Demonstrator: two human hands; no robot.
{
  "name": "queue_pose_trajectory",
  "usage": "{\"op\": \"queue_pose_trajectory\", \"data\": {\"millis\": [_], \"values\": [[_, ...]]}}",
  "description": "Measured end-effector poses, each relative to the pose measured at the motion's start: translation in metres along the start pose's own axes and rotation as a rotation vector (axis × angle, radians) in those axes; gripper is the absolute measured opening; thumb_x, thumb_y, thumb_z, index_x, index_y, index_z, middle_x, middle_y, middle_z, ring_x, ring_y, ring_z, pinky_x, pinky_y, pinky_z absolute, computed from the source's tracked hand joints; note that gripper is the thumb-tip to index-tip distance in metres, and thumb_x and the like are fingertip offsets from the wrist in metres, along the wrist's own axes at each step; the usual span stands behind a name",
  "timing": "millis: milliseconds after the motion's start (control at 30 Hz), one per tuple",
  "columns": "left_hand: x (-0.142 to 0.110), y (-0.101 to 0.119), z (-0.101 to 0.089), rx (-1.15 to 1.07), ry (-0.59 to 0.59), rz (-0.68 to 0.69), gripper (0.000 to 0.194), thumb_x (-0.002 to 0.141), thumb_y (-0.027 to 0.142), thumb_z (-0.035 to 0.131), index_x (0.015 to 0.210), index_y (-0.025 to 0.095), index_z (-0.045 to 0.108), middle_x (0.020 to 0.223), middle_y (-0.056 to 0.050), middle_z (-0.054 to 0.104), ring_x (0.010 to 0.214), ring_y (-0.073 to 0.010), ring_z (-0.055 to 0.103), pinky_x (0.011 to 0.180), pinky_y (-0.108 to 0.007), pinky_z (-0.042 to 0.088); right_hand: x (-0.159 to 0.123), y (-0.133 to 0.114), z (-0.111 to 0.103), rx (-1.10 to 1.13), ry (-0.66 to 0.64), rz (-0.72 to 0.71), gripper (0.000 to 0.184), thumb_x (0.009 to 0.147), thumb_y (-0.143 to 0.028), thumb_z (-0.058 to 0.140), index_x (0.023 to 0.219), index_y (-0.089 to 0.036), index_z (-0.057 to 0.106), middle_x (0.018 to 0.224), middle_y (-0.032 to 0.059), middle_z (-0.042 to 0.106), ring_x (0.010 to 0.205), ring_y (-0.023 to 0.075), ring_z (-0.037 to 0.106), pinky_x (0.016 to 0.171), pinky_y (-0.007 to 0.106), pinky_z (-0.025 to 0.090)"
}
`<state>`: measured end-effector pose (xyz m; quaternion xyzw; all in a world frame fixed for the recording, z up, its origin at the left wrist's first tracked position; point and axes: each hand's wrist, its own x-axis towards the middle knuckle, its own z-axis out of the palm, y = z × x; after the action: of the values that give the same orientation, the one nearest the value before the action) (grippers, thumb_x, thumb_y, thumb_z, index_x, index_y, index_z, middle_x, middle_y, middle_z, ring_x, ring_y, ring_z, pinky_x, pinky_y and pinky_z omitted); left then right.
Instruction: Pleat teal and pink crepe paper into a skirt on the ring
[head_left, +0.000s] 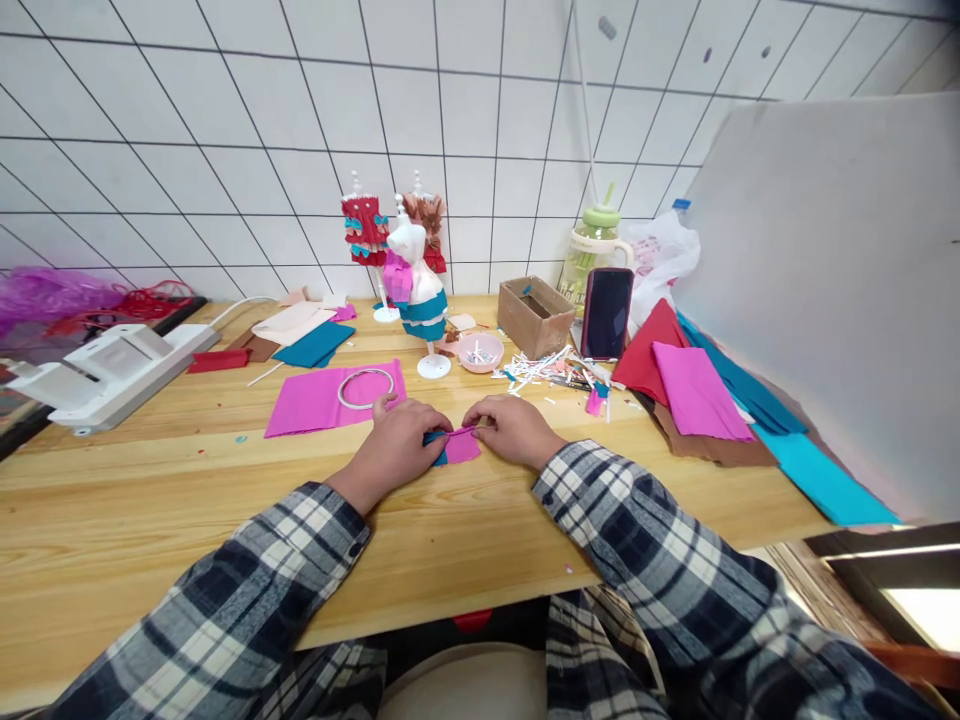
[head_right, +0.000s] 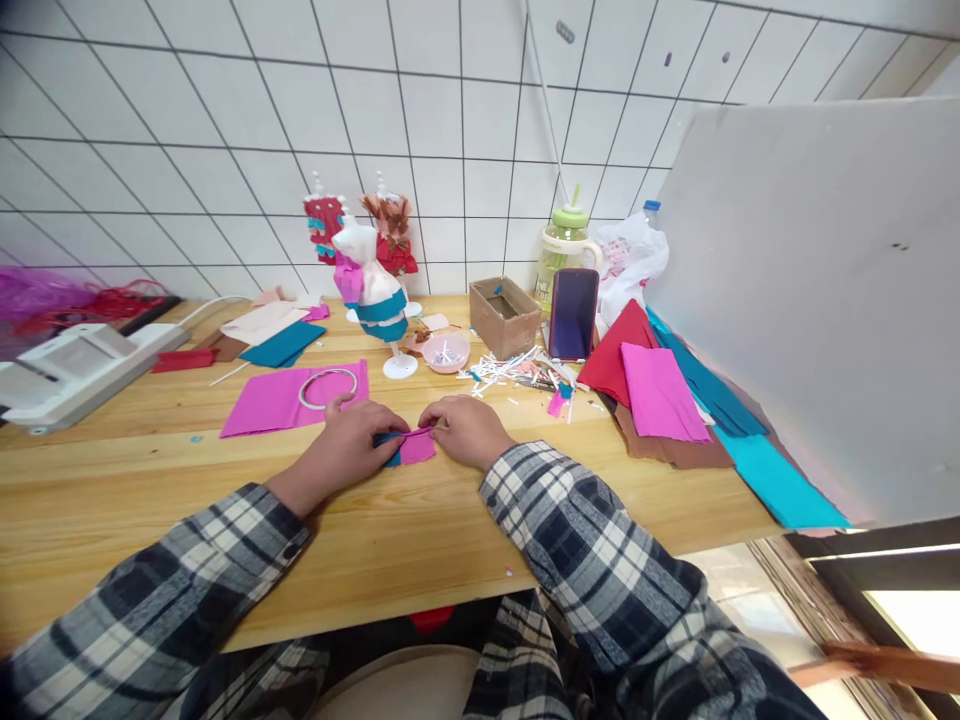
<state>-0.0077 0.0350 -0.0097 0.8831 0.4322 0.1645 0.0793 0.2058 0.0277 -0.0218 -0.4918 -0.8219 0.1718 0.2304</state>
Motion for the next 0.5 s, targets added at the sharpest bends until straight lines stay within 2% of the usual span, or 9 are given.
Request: {"op": "queue_pose_trajectory", "data": {"millis": [200,400,500], "values": [[0.001,0.002,-0.003,-0.015,-0.006,0.023,0.020,0.082,0.026,0.053,0.088,0.027,0.072,0.089,-0.005,0.071,0.092,-0.0254,0.061,0.104,-0.059,0.015,-0.001,-0.003,-0.001,-0.080,-0.022,-0.038,0.017,0.083,-0.015,0.061,0.091,-0.023,0.073,0.087,0.0018,0.069,0.087,0.0163,0.060,0.077,0.027,0.041],[0.000,-0.003,-0.010,0.014,-0.102,0.177,0.021,0.087,0.030,0.052,0.090,0.027,0.073,0.094,-0.005,0.070,0.096,-0.0245,0.059,0.104,-0.058,0.017,-0.004,-0.008,-0.004,-0.127,-0.058,-0.104,0.027,0.080,-0.007,0.052,0.092,-0.022,0.072,0.096,0.0032,0.069,0.094,0.0179,0.060,0.084,0.028,0.042],[-0.001,-0.004,-0.014,0.070,-0.111,0.223,0.025,0.090,0.027,0.048,0.091,0.028,0.074,0.093,-0.005,0.069,0.096,-0.0238,0.058,0.103,-0.057,0.019,-0.004,-0.010,-0.005,-0.098,0.003,-0.053,0.028,0.083,-0.007,0.049,0.098,-0.020,0.070,0.097,0.0035,0.069,0.093,0.0171,0.060,0.083,0.027,0.043]]}}
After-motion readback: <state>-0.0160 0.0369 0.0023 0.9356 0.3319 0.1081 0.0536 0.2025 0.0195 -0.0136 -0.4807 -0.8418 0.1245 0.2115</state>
